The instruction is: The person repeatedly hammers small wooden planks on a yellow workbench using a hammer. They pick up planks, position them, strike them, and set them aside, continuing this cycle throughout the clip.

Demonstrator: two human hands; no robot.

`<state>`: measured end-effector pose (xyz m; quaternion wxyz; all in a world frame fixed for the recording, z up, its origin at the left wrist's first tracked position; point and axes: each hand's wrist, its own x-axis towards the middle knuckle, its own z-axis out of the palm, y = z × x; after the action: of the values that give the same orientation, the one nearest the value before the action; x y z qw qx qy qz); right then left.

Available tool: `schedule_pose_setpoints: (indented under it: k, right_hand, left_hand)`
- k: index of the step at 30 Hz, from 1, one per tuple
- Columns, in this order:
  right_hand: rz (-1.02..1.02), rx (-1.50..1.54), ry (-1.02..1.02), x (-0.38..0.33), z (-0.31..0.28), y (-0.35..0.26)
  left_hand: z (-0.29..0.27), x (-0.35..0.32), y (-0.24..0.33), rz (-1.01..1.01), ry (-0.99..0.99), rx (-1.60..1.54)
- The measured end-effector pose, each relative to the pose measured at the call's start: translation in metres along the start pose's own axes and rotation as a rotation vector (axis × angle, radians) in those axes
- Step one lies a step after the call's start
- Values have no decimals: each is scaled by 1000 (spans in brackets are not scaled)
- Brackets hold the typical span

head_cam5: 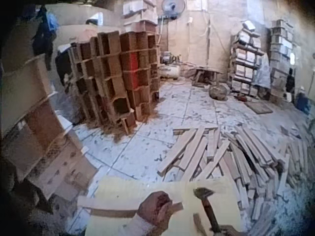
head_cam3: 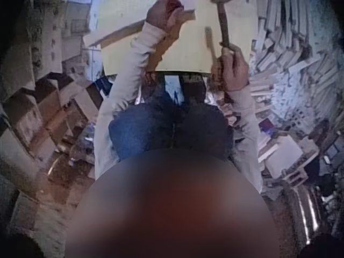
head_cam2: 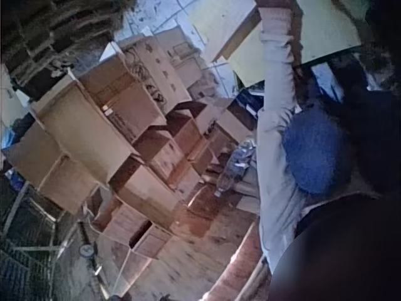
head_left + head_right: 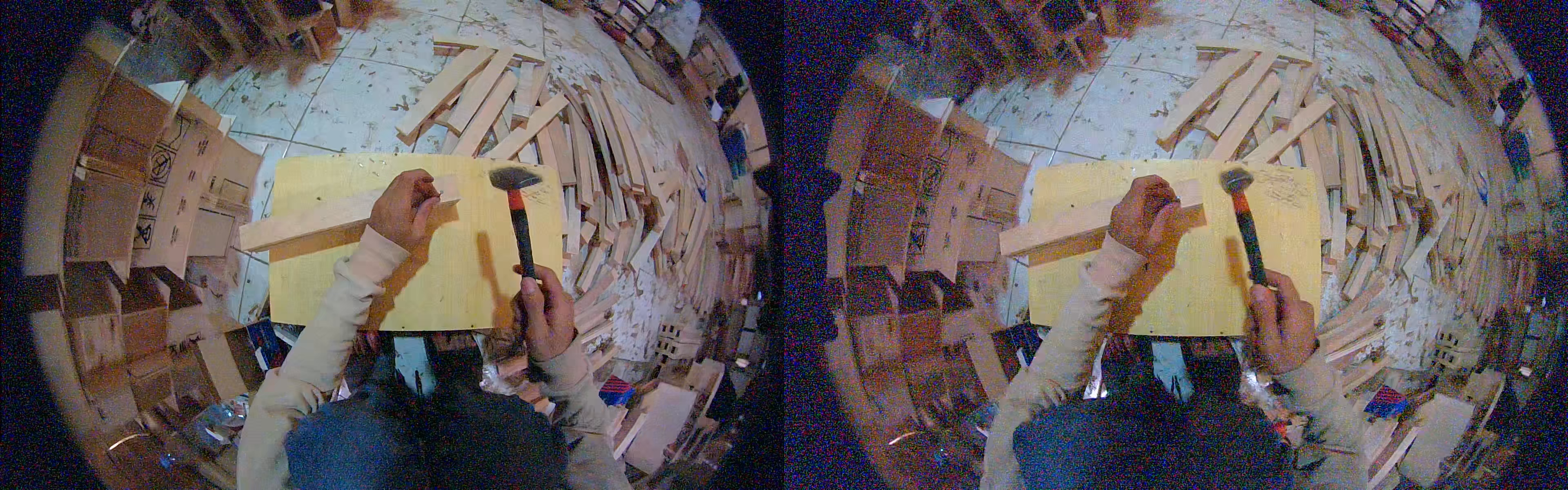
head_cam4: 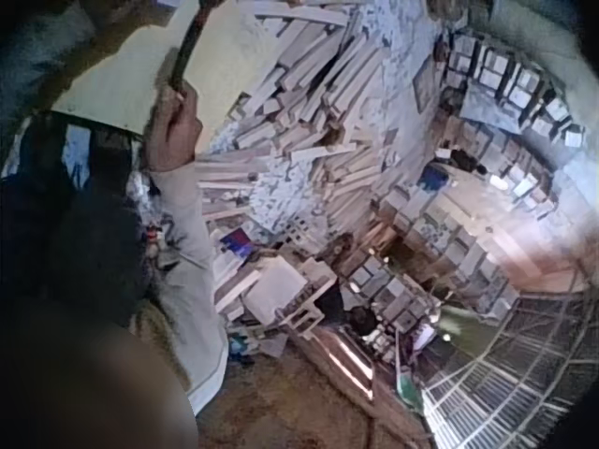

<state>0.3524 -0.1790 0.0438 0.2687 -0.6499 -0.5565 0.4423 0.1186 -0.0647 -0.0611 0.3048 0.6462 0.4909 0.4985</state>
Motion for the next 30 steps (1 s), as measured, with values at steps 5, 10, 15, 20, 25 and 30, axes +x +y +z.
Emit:
schedule_pose_setpoints:
  k: [5, 10, 15, 20, 25, 30]
  right_hand:
    - [-101, -17, -171, 23, 22, -21]
    - [-215, -263, 143, 13, -15, -42]
    - [-715, 1285, -244, 5, -30, -60]
    - [129, -268, -146, 26, 33, -32]
    - [-514, 963, 42, 7, -22, -83]
    - [-666, -16, 186, 26, 39, -53]
  left_hand:
    - [-2, 1, 2, -48, -34, 19]
    - [-6, 3, 0, 0, -44, -13]
    - [-5, 7, -1, 48, 52, -86]
    - [-6, 14, 3, -37, 42, -122]
    - [-6, 12, 4, -49, 81, -169]
    - [-6, 9, -5, -66, 83, -165]
